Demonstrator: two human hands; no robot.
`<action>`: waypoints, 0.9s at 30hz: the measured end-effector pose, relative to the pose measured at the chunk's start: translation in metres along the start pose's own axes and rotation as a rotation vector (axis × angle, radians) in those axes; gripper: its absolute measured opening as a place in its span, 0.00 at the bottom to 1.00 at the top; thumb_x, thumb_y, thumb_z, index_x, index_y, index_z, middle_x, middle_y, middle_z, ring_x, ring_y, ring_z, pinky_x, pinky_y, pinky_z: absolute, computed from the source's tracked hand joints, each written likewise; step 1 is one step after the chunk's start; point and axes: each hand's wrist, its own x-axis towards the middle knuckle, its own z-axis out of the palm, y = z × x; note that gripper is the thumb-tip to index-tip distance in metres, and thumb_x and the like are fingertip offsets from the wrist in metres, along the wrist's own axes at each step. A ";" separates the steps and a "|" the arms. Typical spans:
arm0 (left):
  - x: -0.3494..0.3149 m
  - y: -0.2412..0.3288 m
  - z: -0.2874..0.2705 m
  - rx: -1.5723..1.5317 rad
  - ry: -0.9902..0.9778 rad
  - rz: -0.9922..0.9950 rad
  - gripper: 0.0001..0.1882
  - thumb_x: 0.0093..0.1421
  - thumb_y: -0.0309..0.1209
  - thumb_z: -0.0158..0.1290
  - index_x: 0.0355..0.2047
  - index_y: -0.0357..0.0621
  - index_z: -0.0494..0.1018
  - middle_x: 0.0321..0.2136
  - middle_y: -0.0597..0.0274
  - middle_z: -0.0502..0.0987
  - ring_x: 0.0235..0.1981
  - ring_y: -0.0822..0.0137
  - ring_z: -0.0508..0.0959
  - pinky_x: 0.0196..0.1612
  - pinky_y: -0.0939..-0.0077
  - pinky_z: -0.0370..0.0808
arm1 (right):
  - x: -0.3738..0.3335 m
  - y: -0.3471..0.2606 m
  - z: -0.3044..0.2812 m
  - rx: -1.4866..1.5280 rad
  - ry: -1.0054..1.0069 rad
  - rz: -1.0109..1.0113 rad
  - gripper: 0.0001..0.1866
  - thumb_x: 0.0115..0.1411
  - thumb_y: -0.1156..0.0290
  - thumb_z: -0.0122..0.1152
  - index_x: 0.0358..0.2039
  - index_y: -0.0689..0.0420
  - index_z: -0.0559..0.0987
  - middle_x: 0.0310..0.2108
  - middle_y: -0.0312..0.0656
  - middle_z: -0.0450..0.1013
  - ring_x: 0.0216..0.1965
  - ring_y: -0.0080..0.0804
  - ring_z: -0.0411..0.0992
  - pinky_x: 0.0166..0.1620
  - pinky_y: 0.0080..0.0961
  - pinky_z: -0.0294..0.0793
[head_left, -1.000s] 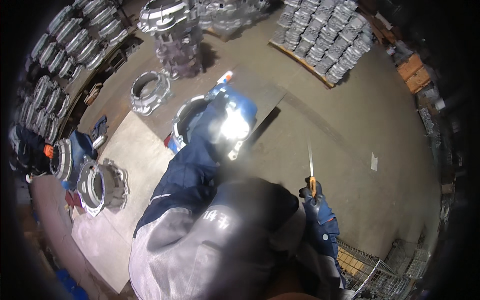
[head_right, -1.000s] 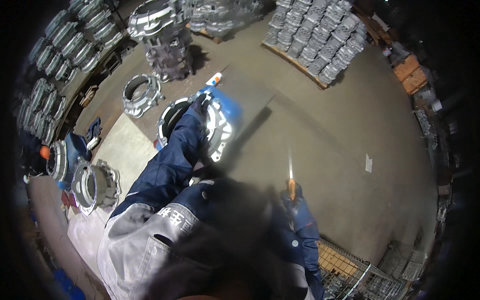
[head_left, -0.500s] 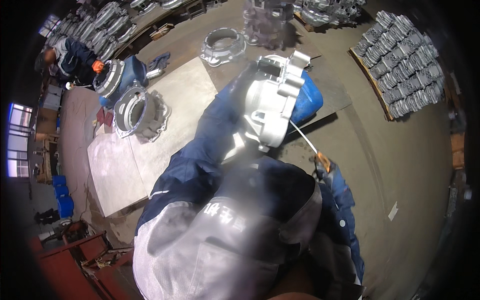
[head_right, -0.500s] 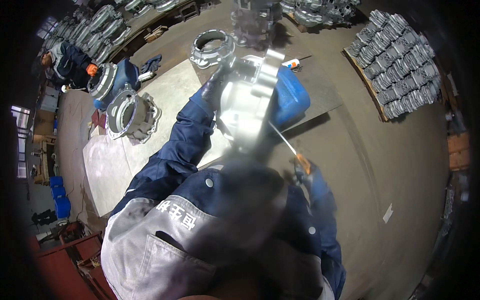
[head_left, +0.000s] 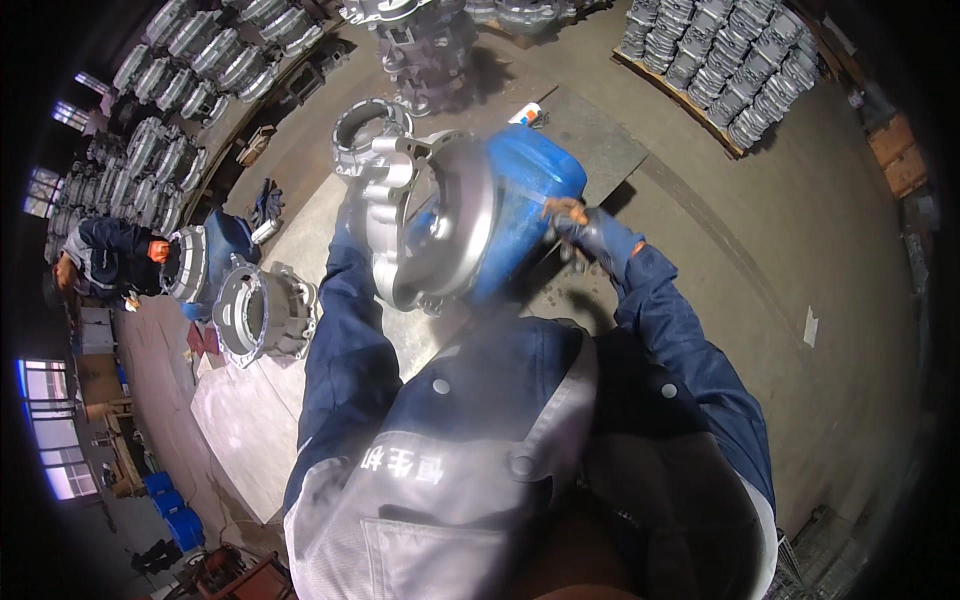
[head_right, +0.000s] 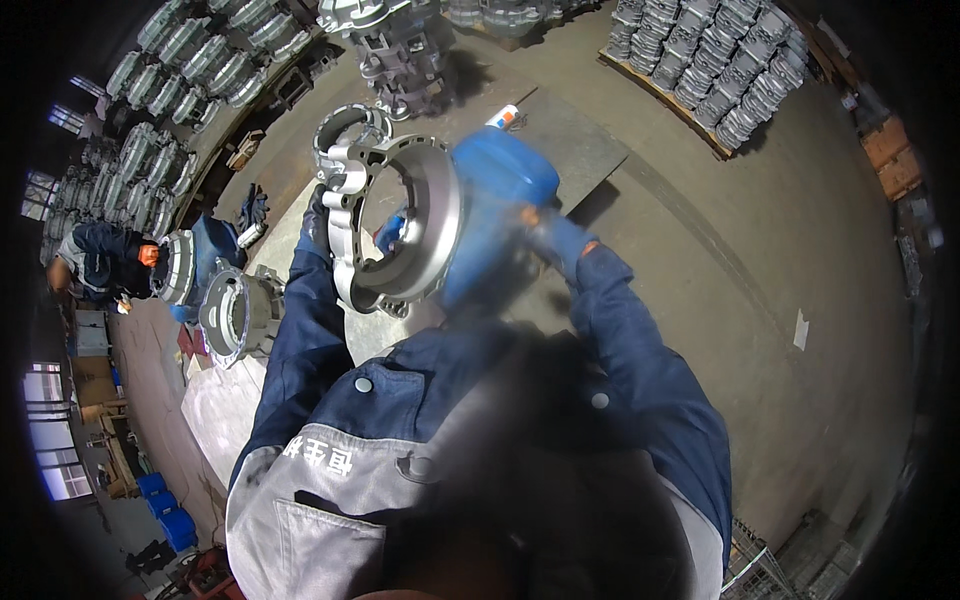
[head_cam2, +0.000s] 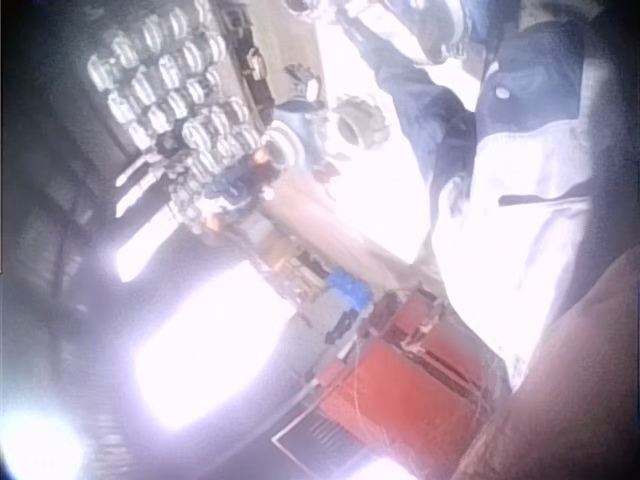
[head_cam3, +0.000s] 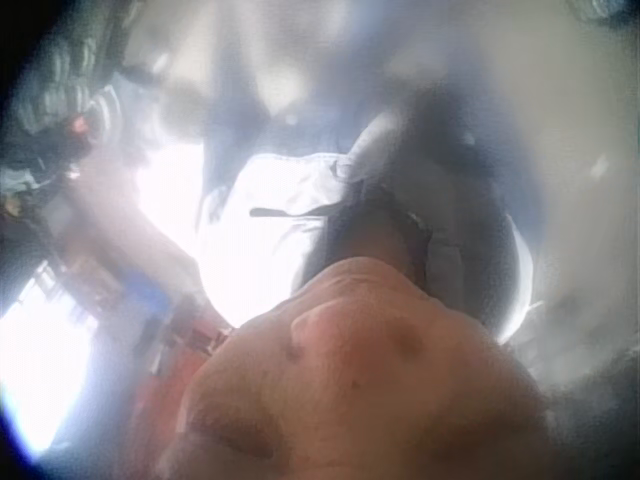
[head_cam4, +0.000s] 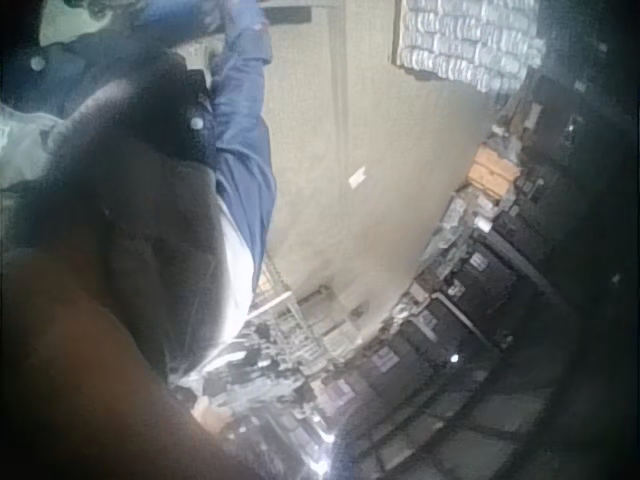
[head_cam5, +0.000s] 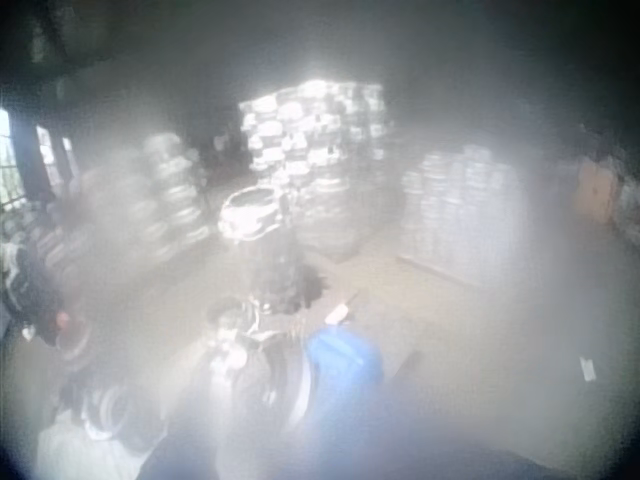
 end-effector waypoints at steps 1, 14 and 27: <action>-0.003 0.000 0.001 -0.013 -0.025 -0.003 0.22 0.67 0.49 0.47 0.48 0.45 0.74 0.34 0.64 0.79 0.33 0.67 0.78 0.37 0.70 0.76 | 0.008 -0.005 0.002 0.074 0.146 -0.018 0.21 0.64 0.52 0.58 0.50 0.53 0.74 0.29 0.36 0.75 0.20 0.21 0.71 0.17 0.22 0.70; -0.029 0.014 0.104 0.741 -0.117 0.652 0.30 0.58 0.28 0.57 0.61 0.47 0.64 0.45 0.60 0.73 0.40 0.73 0.74 0.34 0.79 0.73 | 0.010 0.012 0.000 -0.219 0.172 0.127 0.22 0.62 0.46 0.58 0.47 0.50 0.77 0.24 0.36 0.75 0.18 0.23 0.70 0.20 0.24 0.71; -0.015 -0.016 0.149 0.861 -0.071 0.556 0.30 0.54 0.26 0.61 0.58 0.40 0.66 0.53 0.55 0.73 0.55 0.61 0.71 0.62 0.67 0.64 | -0.006 0.006 -0.013 0.019 0.173 -0.151 0.21 0.65 0.54 0.57 0.50 0.56 0.74 0.33 0.36 0.76 0.21 0.20 0.72 0.20 0.24 0.72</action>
